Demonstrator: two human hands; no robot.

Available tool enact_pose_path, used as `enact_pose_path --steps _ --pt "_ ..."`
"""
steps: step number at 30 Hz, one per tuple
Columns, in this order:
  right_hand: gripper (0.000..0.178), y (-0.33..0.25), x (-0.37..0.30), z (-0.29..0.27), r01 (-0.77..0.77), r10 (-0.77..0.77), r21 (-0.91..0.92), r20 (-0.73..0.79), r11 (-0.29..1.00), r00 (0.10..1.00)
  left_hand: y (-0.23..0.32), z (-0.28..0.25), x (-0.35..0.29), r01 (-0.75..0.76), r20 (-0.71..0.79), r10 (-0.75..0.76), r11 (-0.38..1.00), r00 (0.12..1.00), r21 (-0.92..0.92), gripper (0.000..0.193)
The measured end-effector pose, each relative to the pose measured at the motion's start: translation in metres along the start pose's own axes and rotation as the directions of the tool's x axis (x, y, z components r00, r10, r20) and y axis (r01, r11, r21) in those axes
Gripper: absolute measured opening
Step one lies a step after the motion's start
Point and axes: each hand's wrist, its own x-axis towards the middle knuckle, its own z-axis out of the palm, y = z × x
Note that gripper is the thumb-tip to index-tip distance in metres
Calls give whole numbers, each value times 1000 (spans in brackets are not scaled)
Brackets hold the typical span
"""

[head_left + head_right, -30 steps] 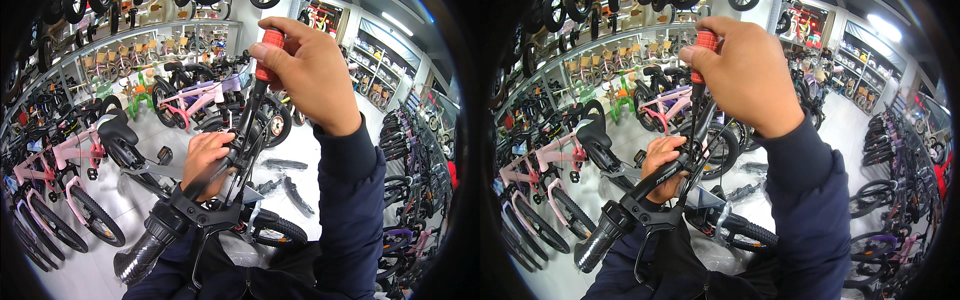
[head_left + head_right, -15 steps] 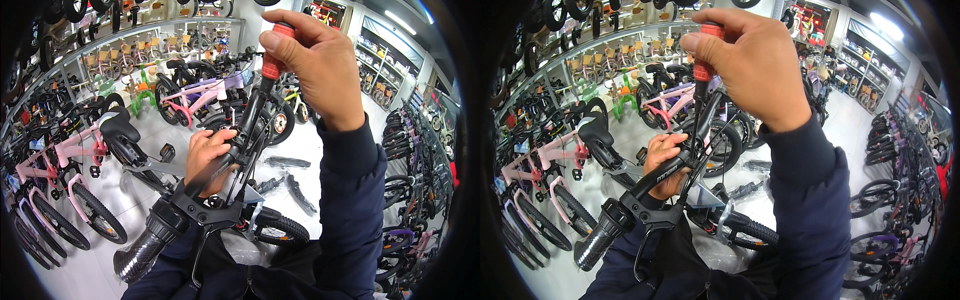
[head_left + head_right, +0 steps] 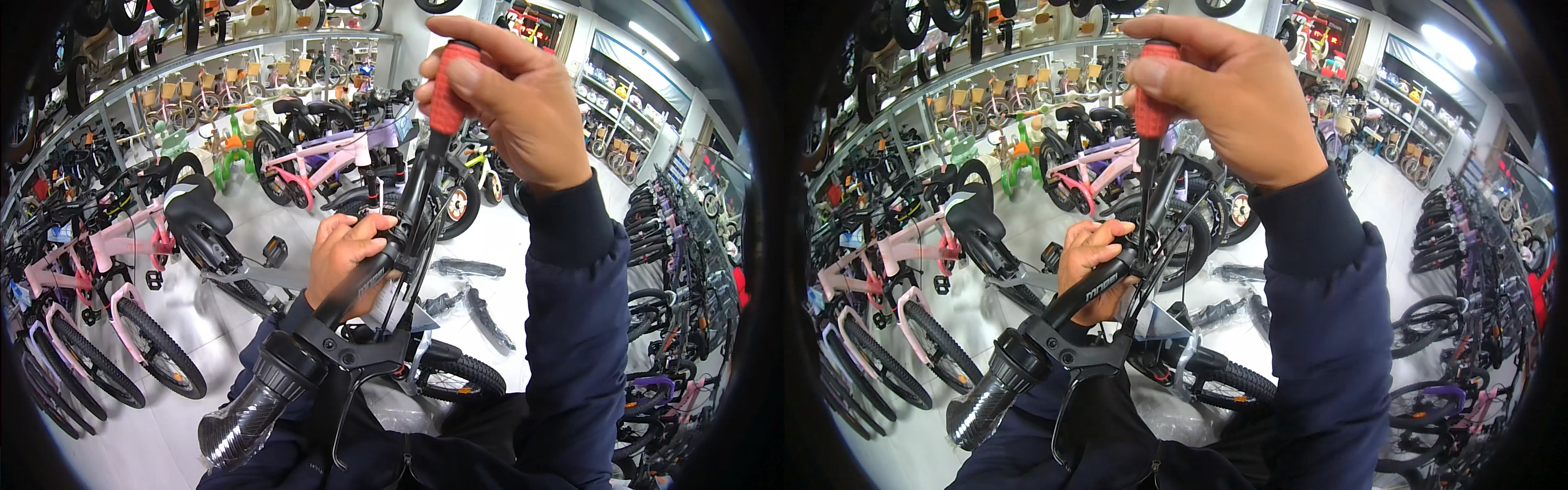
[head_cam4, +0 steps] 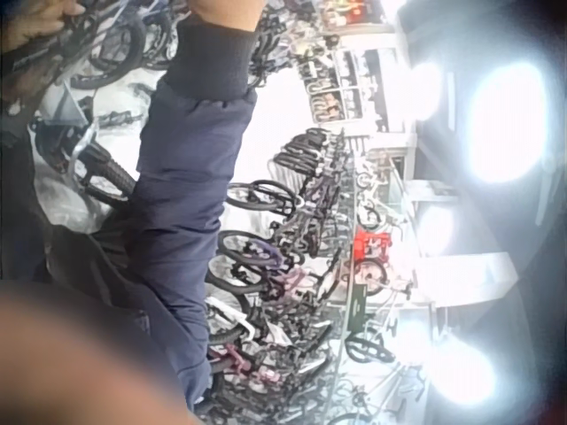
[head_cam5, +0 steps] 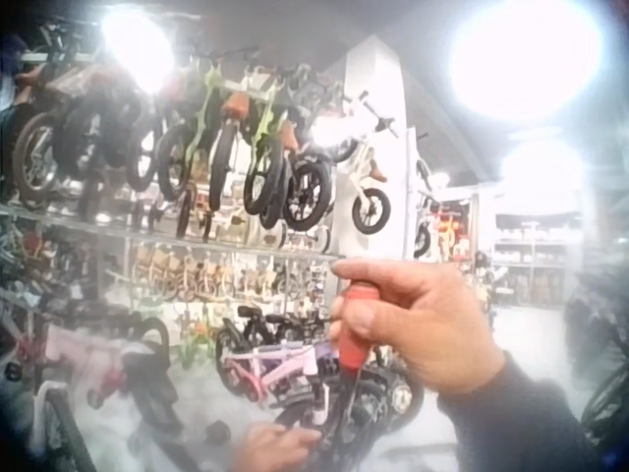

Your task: The person assembles a bicycle by attaching a front mudguard to the fork, tightening the handlebar stem, and installing a rear mudguard on a pink bicycle. They use a screwdriver and an Allen key to secure the parts.

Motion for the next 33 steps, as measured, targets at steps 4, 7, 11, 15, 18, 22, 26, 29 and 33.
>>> enact_pose_path --steps 4,7,11,15,18,22,26,29,33 --pt "50 -2 2 1 -86 83 84 39 993 996 3 -2 3 -19 50 17 999 999 35 38" --pt "47 -8 -4 2 -51 21 -309 -98 950 995 4 -4 7 4 94 -8 999 996 45 40" --pt "44 -10 -3 -1 -74 72 -70 -39 995 997 7 -8 12 70 152 -80 995 985 67 33" --pt "41 -9 -1 0 -85 59 317 91 945 994 11 -11 13 133 192 -143 989 971 61 27" --pt "39 -17 -5 2 -75 73 -194 -15 978 997 13 -12 14 122 186 -134 990 973 78 27" --pt "42 -21 -3 1 -74 70 -195 -26 978 997 12 -11 12 112 128 -122 990 984 88 27" --pt "47 -12 4 -4 -52 39 130 103 990 994 7 -7 6 11 33 -13 998 999 58 31" --pt "49 -11 0 -7 -75 77 -60 33 995 996 4 -3 2 -54 -47 55 998 997 32 33" --pt "47 -23 -7 -3 -123 93 -376 -97 918 991 0 -3 -2 -100 -88 105 993 991 60 40"
